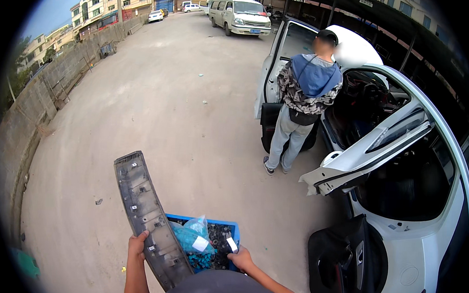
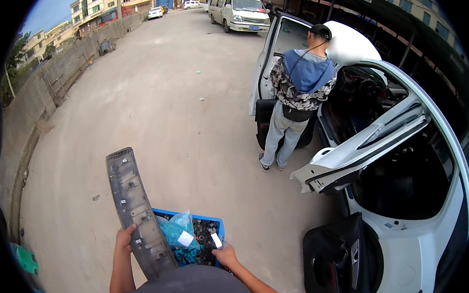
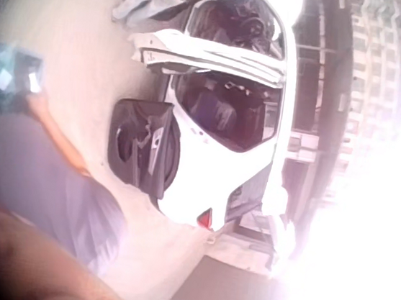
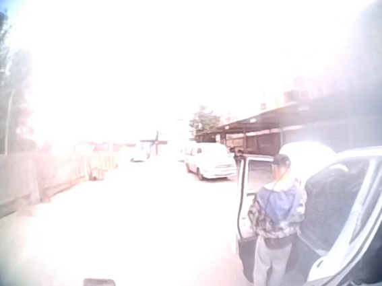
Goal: The person inserts blue plastic fasteners into a long car trim piece and then attaches the trim to the lower side of a white car. The person then walks to the rear of the car and places the trim piece and a container of fasteners into the trunk.
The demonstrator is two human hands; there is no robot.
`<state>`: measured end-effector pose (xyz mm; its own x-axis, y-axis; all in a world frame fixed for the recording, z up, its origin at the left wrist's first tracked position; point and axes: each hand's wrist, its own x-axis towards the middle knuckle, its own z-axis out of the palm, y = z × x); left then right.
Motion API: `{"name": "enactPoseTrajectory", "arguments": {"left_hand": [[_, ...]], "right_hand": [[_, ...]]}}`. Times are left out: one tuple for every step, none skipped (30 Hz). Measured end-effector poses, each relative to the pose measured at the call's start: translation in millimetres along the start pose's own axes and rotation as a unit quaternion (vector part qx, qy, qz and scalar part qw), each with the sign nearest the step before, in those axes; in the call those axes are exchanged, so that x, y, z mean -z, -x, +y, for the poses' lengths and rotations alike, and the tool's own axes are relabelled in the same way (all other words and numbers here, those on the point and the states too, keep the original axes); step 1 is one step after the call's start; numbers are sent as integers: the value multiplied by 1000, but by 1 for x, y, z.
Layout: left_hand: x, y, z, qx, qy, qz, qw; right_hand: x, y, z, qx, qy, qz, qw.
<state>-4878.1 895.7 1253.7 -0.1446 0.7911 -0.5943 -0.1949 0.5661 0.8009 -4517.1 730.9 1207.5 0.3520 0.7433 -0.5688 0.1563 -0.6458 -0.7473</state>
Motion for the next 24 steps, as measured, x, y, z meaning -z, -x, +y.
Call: {"name": "enactPoseTrajectory", "arguments": {"left_hand": [[-12,-30,19,-11,-8,-2,1000],[-22,-50,31,-13,-13,-2,1000],[-31,-71,44,-16,-19,-1,1000],[-39,-96,61,-17,-24,3,1000],[-48,-116,76,-9,-29,9,999],[-61,-138,93,-6,-31,13,999],[-68,-160,107,1,-37,21,999],[-68,-184,124,-3,-34,14,999],[-68,-210,140,-6,-33,5,999],[-70,-235,156,-9,-34,-6,999],[-72,-257,170,6,-52,-7,999],[-74,-286,177,5,-47,-12,999],[-74,-317,181,5,-42,-20,999],[-83,-349,187,3,-35,-31,999],[-92,-383,195,6,-34,-33,999],[-105,-414,201,9,-34,-35,999],[-116,-448,210,12,-32,-39,999],[-122,-479,220,21,-46,-52,997],[-128,-510,230,30,-60,-66,996],[-134,-536,239,40,-68,-75,994],[-138,-561,247,50,-75,-93,992],[-144,-588,255,61,-81,-109,989],[-152,-609,258,74,-85,-124,986],[-162,-630,259,79,-92,-138,983]], "right_hand": [[-3,-33,-19,14,6,-2,1000],[-3,-57,-34,20,18,-6,1000],[-5,-82,-51,28,30,-11,999],[-10,-111,-70,16,26,-20,999],[-13,-135,-87,-4,27,-30,999],[-16,-161,-104,-18,29,-37,999],[-24,-183,-116,-25,12,-41,999],[-35,-201,-132,-23,9,-35,999],[-48,-216,-146,-22,5,-27,999],[-60,-231,-160,-22,-2,-17,1000],[-73,-247,-173,-15,0,-4,1000],[-82,-268,-185,-18,15,-5,1000],[-89,-293,-198,-22,29,-5,999],[-90,-319,-210,-24,43,-1,999],[-98,-350,-220,-29,17,4,999],[-103,-379,-230,-40,21,1,999],[-116,-399,-242,-41,-4,27,999],[-129,-415,-253,-40,-25,51,998],[-142,-430,-263,-56,-26,61,996],[-150,-442,-274,-71,-21,68,995],[-159,-451,-283,-86,-17,71,994],[-165,-461,-292,-93,-21,83,992],[-169,-468,-300,-102,-22,93,990],[-174,-478,-307,-108,-24,99,989]]}}
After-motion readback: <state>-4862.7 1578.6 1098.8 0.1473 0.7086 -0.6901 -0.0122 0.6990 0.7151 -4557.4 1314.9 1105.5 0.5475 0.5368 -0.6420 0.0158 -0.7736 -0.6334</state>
